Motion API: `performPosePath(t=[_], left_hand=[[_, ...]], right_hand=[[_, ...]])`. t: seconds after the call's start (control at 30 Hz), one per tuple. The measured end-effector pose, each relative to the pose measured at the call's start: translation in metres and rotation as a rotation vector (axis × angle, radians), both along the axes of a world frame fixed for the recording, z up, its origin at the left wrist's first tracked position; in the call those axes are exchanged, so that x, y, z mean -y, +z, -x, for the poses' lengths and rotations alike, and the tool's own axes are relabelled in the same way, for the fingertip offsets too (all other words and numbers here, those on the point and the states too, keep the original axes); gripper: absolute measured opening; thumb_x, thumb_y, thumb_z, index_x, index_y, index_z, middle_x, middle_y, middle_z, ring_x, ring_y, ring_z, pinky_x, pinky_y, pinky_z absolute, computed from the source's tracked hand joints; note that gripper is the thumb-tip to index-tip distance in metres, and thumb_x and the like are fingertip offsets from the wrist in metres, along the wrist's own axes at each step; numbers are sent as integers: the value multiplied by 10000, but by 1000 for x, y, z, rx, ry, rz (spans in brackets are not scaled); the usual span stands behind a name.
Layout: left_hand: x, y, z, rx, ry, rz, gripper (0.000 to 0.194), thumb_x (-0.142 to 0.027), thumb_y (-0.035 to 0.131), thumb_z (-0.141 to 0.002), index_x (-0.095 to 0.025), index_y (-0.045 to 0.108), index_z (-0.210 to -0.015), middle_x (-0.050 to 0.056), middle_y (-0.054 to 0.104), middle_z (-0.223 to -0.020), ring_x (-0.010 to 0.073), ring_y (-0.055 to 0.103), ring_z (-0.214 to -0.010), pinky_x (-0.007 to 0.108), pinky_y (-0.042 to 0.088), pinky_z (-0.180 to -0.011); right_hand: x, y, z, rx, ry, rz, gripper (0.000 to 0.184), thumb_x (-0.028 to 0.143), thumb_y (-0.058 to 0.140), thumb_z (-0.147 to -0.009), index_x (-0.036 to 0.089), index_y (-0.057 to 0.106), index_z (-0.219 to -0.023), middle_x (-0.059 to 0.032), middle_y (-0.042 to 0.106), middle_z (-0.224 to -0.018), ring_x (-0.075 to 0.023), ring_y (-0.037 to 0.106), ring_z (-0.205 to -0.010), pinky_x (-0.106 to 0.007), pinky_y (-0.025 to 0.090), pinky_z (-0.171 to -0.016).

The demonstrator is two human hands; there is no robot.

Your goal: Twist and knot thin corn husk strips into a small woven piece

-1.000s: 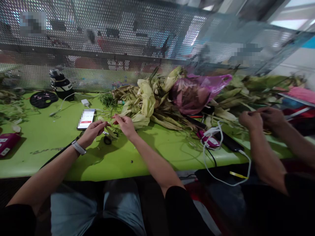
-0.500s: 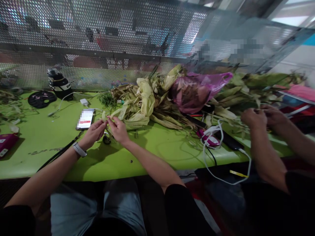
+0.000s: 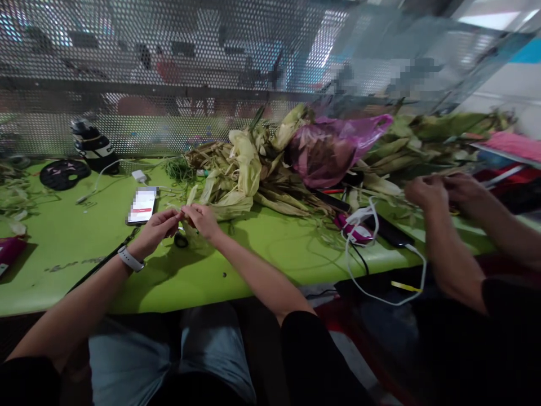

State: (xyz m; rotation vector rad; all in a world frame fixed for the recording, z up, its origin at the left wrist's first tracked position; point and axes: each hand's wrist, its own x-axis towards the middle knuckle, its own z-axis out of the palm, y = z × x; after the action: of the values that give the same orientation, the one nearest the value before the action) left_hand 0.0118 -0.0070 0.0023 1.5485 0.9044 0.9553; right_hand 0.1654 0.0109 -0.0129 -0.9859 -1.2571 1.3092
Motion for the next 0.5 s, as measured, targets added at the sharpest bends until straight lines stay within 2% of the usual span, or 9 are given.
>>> performPosePath(t=[0.1,0.27,0.4,0.5], left_hand=[[2,3,1,-71,-72,-34,295,-434,611,-862,-159,584,-756,-41,469,-555,72,405,-486,206,308,-486],[2,2,-2,-93,-108,34,255,-393,658,-811,-156,594,-746,-45,480,-519,71,390,-453,212,291,-463],[1,-2,-4,-59,-88,106,238,-377,664,-786,-161,595,-710,-42,503,-491,74,415,-427,215,305,-455],[1,-6,-5,-31,-100,142,231,-381,659,-792,-156,635,-747,-13,571,-511,89,477,-442,218,313,-459]], right_hand=[[-4,-2,0,-110,110,118,345,494,687,-724,186,565,-632,42,517,-564,-96,445,-530,-247,361,-534],[-6,0,-2,-339,154,224,269,314,804,-600,174,655,-775,6,669,-687,-120,603,-652,-211,436,-540],[-5,7,-4,-390,122,297,174,234,778,-645,180,669,-769,1,697,-701,-125,624,-634,-222,456,-516],[-6,11,-3,-456,45,263,123,126,764,-649,175,674,-718,11,695,-705,-113,637,-690,-221,504,-616]])
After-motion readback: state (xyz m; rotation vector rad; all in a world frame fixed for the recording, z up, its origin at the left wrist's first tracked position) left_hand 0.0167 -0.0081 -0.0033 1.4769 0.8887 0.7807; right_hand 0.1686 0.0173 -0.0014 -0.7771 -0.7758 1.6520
